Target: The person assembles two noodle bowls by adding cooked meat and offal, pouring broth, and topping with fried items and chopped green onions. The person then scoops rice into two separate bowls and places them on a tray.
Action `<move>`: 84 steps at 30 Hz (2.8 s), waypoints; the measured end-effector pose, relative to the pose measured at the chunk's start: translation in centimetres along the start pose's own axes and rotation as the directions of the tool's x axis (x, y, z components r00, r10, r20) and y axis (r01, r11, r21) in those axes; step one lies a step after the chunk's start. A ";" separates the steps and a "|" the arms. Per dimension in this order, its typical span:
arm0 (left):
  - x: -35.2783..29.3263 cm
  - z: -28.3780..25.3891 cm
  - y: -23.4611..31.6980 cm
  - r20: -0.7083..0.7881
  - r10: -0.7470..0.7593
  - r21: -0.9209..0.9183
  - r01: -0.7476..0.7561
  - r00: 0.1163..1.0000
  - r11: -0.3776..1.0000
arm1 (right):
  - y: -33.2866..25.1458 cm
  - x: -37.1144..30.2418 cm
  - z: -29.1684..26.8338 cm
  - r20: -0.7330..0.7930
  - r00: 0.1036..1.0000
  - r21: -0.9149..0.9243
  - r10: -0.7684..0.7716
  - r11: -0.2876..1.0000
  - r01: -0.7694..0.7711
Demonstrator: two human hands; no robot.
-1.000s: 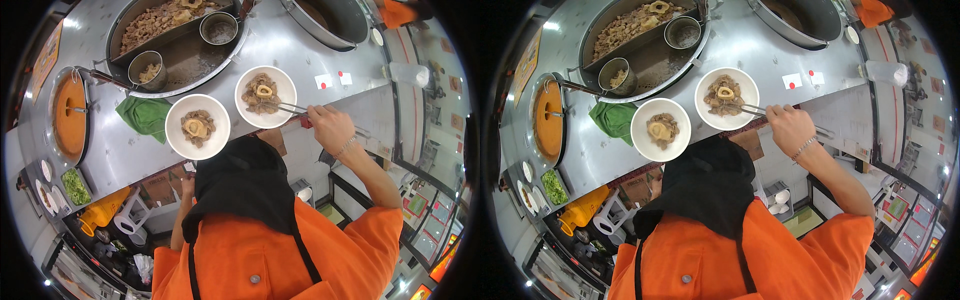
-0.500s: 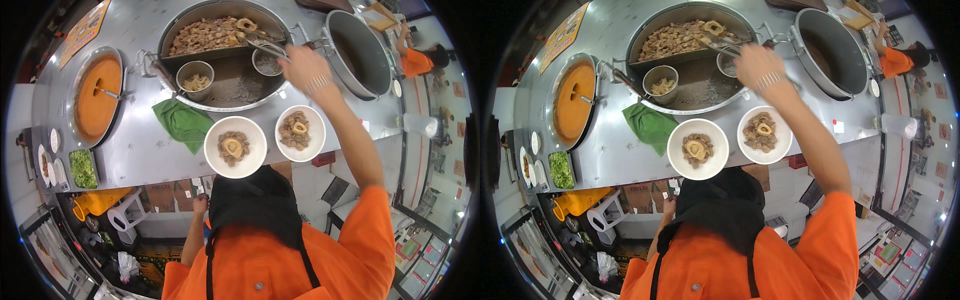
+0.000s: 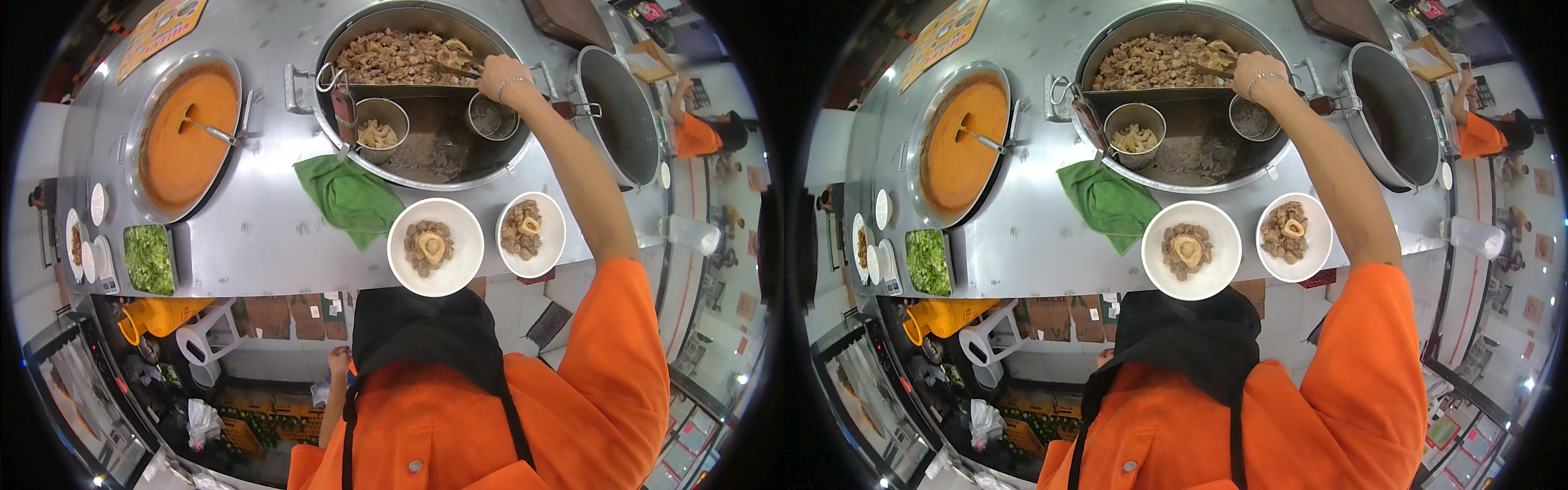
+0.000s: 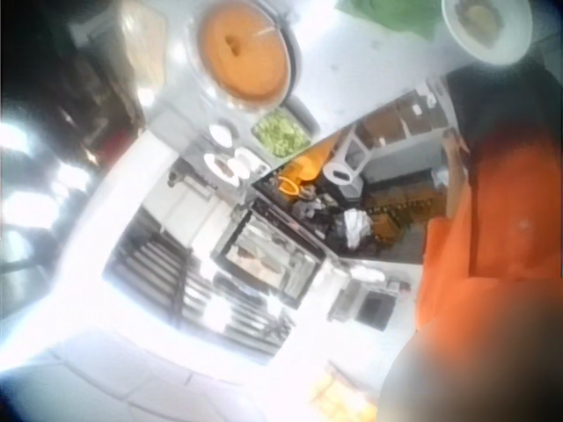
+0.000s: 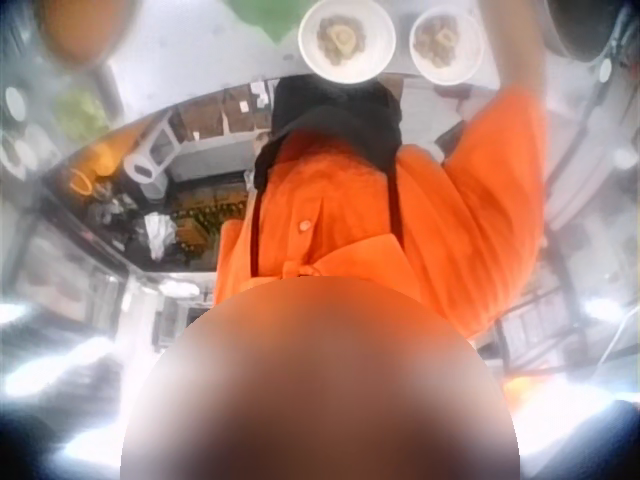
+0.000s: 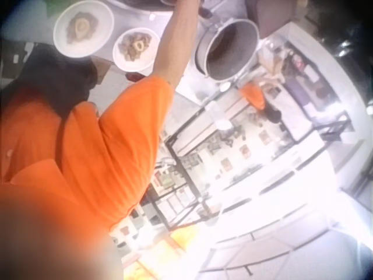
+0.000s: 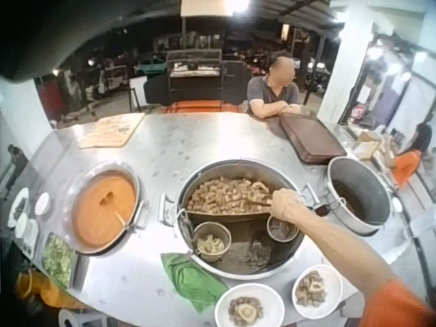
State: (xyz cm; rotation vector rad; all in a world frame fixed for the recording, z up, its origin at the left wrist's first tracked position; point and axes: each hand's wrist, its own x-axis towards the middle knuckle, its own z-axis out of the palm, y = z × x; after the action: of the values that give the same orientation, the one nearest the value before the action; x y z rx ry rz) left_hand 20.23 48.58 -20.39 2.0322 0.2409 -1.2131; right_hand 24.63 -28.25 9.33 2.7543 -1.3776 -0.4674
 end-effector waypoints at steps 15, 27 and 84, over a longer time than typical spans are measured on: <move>-4.1 7.7 21.7 0.691 0.103 0.430 -0.522 0.715 0.737 | 16.3 -27.4 -8.0 0.003 0.879 0.091 -0.477 0.875 0.475; -19.2 33.7 28.6 0.194 0.574 -0.147 -0.555 0.795 0.819 | 21.7 -19.2 -0.7 0.215 0.260 -0.009 -0.941 0.264 0.964; -21.6 34.5 4.6 0.059 -0.074 -0.218 0.085 0.996 0.972 | 26.2 -36.0 9.9 -0.228 0.813 0.462 -0.537 0.675 0.575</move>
State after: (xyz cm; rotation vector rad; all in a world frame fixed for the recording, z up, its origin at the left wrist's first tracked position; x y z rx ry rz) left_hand -12.49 26.27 -9.82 1.8131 0.4174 -1.2274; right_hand -18.82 -14.78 13.12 3.5895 -0.6595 0.0304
